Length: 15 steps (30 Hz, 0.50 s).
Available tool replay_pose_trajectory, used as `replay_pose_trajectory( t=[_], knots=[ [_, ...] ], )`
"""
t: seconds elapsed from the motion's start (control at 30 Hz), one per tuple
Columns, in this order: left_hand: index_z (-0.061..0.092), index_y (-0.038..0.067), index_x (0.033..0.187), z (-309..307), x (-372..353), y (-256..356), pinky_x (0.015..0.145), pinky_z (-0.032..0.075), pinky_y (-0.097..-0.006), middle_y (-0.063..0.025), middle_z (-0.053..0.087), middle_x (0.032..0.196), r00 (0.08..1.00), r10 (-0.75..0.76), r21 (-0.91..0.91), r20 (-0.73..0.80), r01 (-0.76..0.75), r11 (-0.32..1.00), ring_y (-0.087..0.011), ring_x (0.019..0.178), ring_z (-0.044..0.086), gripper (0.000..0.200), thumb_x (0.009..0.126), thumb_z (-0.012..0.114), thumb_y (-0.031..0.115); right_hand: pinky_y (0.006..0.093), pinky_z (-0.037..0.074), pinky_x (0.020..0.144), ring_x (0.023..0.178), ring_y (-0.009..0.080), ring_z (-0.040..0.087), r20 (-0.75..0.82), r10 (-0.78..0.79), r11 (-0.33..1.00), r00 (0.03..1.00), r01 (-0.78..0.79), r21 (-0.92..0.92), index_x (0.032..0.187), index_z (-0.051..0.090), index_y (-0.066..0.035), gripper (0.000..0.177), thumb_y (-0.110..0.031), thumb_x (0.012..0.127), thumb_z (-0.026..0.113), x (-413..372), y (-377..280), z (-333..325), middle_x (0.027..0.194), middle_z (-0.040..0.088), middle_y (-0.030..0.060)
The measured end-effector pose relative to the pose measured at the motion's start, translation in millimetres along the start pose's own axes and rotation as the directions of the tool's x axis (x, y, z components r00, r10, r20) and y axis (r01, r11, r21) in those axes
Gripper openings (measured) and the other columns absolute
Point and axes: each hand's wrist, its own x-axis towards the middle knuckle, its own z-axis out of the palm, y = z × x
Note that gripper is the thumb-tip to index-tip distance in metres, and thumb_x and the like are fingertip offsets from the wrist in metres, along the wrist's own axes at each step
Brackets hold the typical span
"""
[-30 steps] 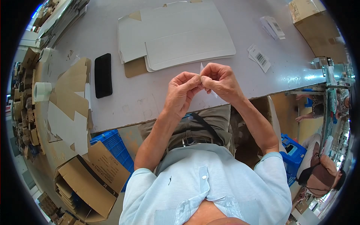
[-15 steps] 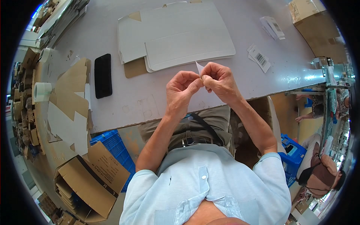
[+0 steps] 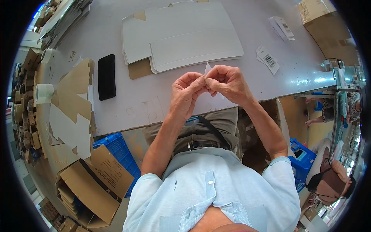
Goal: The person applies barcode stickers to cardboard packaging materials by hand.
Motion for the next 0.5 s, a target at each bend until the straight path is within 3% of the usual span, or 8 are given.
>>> replay_pose_trajectory(
  t=[0.27, 0.5],
  knots=[
    [0.066, -0.002, 0.1, 5.4, -1.5, -0.2, 0.079, 0.065, -0.0367, -0.0131, 0.072, 0.092, 0.998, 0.038, 0.073, -0.05, -0.034, 0.997, -0.0195, 0.083, 0.073, 0.008, 0.1, 0.066, 0.006, 0.0211, 0.055, 0.059, 0.067, 0.0047, 0.063, -0.02, -0.016, 0.999, 1.0, 0.016, -0.031, 0.091, 0.071, 0.001, 0.008, -0.005, 0.09, 0.066, 1.7, 0.5, 1.1, 0.075, 0.067, 0.0004],
    [0.066, -0.002, 0.102, 10.0, -3.2, 1.6, 0.084, 0.063, -0.0341, -0.0117, 0.071, 0.094, 0.999, -0.031, 0.003, -0.041, 0.031, 1.0, -0.0175, 0.087, 0.072, 0.009, 0.1, 0.066, 0.007, 0.0197, 0.047, 0.053, 0.061, 0.0021, 0.055, -0.076, -0.045, 0.995, 0.996, 0.037, -0.098, 0.086, 0.068, 0.0, 0.006, -0.004, 0.086, 0.064, 0.3, 3.1, 4.7, 0.071, 0.062, -0.0033]
  ],
)
